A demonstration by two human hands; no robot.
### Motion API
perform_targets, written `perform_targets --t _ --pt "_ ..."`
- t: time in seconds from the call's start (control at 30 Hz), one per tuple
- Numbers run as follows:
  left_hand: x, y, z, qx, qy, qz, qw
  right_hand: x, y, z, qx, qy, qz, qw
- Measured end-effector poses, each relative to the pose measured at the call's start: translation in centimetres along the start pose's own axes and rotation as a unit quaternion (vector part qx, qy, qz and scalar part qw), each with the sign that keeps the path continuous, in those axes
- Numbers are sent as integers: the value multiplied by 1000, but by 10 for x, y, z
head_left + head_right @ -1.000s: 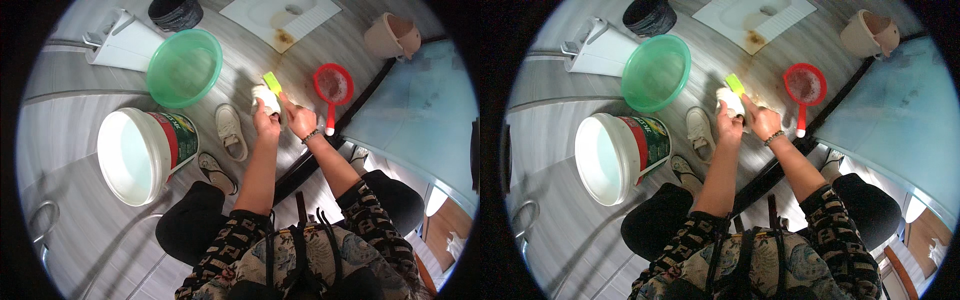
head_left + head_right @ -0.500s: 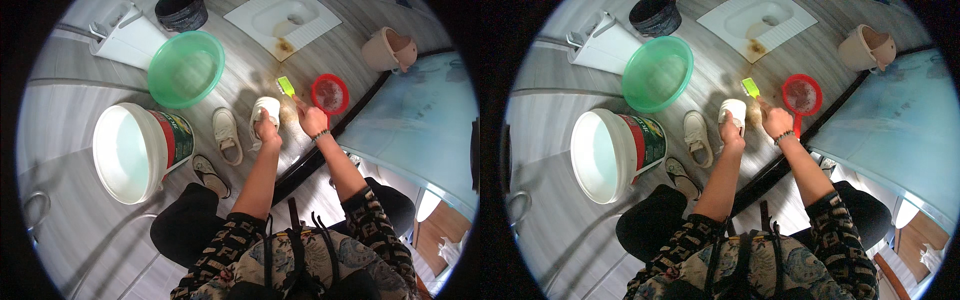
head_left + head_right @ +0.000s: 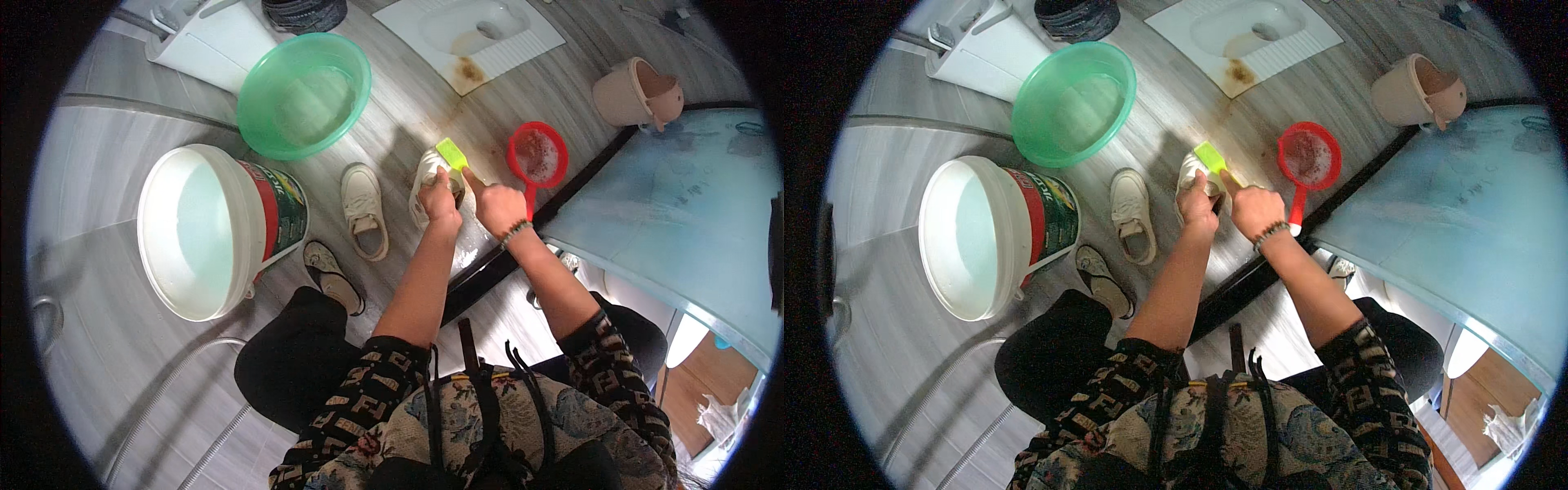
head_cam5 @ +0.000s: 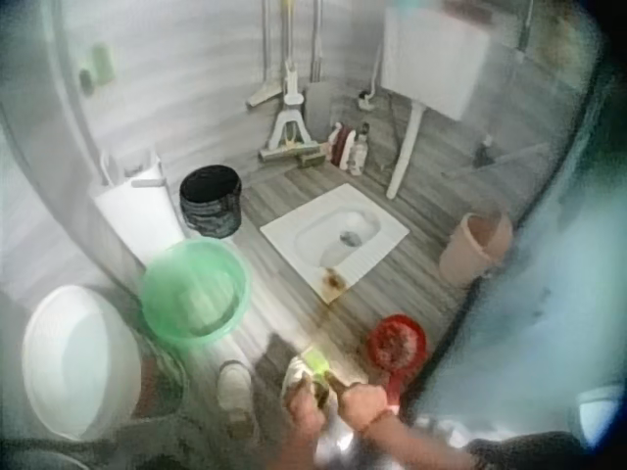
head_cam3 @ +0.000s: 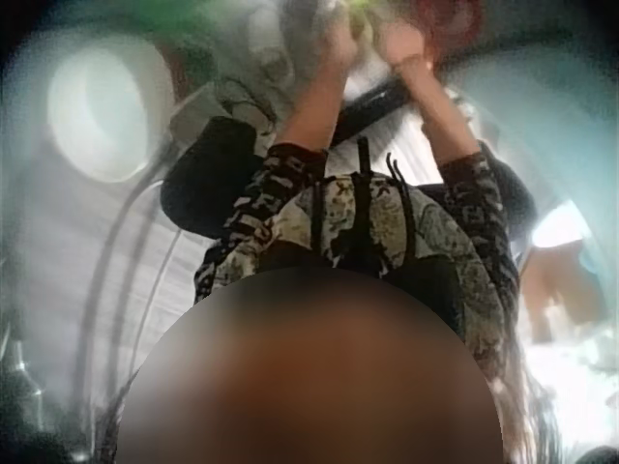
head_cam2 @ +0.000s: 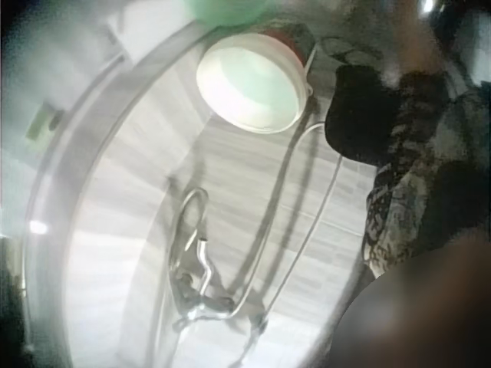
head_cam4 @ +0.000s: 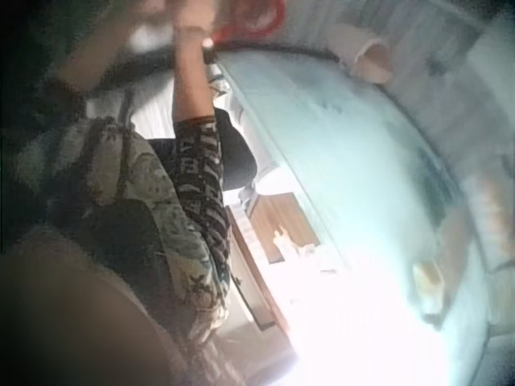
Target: The person prepares a soapy solution in a red scoop and green basin, then scrubs a pair of white sneakers with a brush. They repeatedly dip the brush into the solution and scrub the shoes on the floor.
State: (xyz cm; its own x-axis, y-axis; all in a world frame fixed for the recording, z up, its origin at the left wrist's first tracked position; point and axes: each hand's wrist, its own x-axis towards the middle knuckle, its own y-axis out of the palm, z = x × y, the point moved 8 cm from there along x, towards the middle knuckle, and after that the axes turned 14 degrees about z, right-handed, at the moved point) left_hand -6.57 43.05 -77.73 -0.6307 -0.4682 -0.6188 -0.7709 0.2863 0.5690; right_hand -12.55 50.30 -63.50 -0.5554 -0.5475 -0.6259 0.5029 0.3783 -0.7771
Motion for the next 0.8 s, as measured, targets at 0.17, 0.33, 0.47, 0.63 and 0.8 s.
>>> perform_targets --t 0.17,0.33,0.47,0.63,0.8 --pt "-23 10 8 46 -20 -62 997 44 11 -72 20 95 2 995" --pt "-4 -6 1 -65 -89 -54 992 38 28 -154 212 230 -52 948" --pt "11 13 5 -208 -84 64 972 68 77 -214 168 251 27 953" --pt "7 16 8 -136 -98 -8 986 66 82 -206 268 163 -60 948" --pt "-12 21 7 -73 -108 -56 990 5 35 -102 220 75 -111 966"
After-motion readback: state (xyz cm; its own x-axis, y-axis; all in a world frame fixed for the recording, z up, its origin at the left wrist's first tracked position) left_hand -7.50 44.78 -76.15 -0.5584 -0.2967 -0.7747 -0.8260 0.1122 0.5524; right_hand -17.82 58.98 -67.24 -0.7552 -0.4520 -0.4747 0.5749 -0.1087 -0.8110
